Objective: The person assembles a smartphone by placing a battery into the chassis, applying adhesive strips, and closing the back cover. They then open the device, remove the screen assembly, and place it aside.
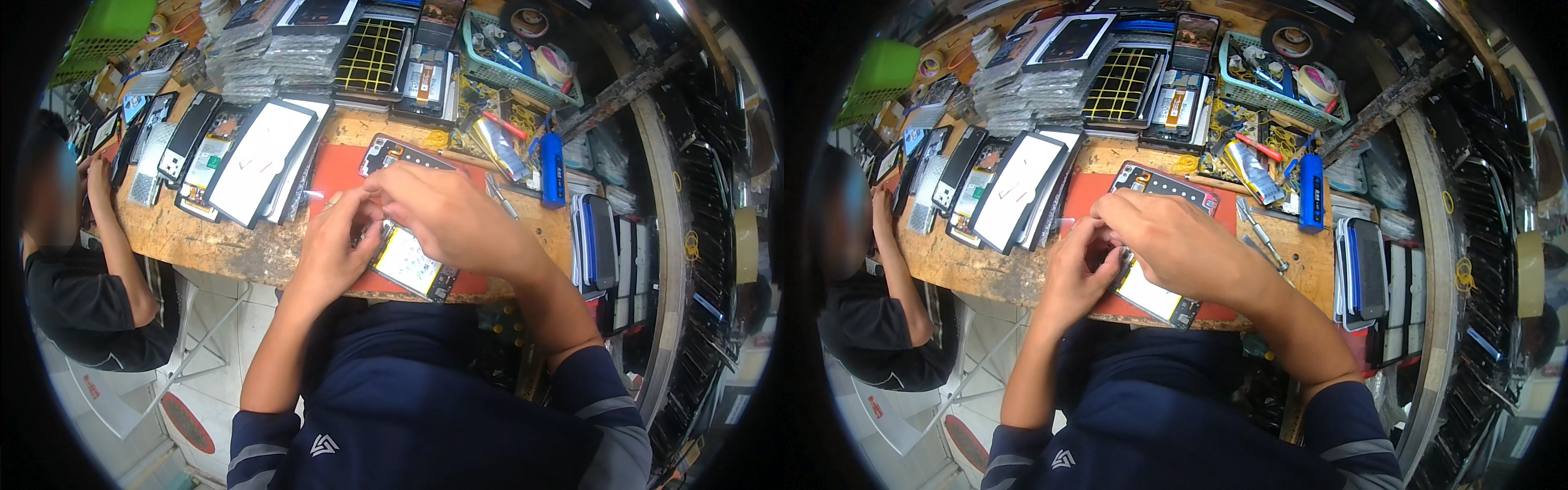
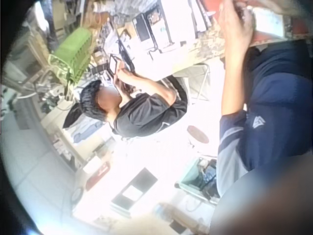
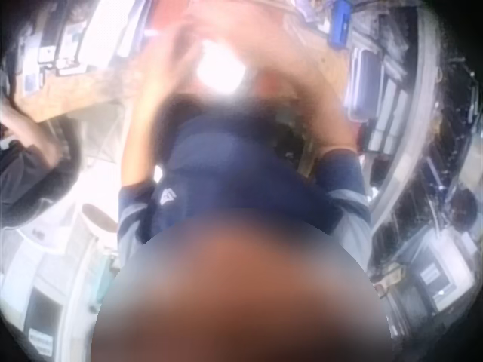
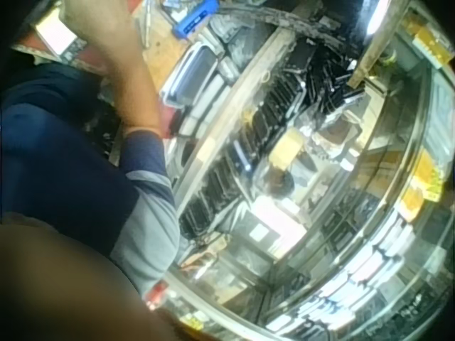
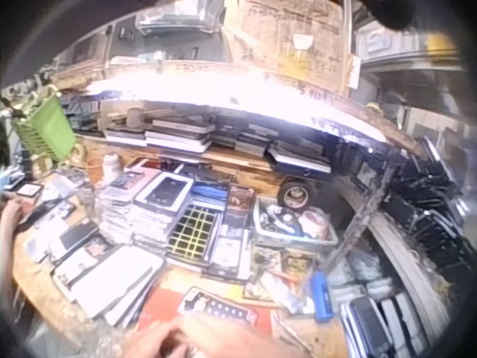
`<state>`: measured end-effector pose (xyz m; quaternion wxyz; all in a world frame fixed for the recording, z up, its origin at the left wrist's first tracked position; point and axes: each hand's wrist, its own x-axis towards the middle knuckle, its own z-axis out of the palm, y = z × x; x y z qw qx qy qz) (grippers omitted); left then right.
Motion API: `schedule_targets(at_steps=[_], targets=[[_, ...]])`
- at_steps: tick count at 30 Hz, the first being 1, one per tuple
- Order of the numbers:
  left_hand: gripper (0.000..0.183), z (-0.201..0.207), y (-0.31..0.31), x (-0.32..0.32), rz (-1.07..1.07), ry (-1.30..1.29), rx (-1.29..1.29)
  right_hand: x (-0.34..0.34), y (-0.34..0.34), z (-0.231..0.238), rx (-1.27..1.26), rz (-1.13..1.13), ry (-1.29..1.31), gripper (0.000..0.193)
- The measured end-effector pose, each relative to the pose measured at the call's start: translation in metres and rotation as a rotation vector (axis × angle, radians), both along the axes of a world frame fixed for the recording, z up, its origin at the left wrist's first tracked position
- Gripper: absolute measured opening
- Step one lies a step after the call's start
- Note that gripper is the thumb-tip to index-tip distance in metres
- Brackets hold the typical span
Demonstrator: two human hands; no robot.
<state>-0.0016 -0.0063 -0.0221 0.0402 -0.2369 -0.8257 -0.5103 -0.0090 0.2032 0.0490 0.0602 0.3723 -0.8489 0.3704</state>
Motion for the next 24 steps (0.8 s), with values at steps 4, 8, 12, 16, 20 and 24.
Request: schedule_targets(at_steps=[4, 8, 12, 16, 20, 24], targets=[[0.046, -0.001, 0.0, -0.001, -0.035, -0.06, -0.06, -0.006, -0.002, -0.009, 0.041, 0.016, 0.025, 0.033], [0.05, -0.002, -0.003, -0.003, -0.059, -0.091, -0.074, -0.008, -0.003, -0.013, 0.03, 0.045, 0.045, 0.029], [0.044, -0.002, -0.002, -0.005, -0.057, -0.009, -0.054, -0.006, -0.004, -0.012, 0.105, 0.007, 0.116, 0.021], [0.049, -0.001, -0.001, -0.003, -0.036, -0.057, -0.089, -0.004, -0.008, -0.01, 0.191, -0.049, 0.197, 0.013], [0.047, -0.002, -0.002, -0.003, -0.044, -0.032, -0.085, -0.003, -0.009, -0.006, 0.252, -0.052, 0.196, 0.011], [0.039, -0.004, -0.002, -0.002, -0.022, -0.028, -0.098, -0.002, -0.008, -0.003, 0.261, -0.047, 0.22, 0.024]])
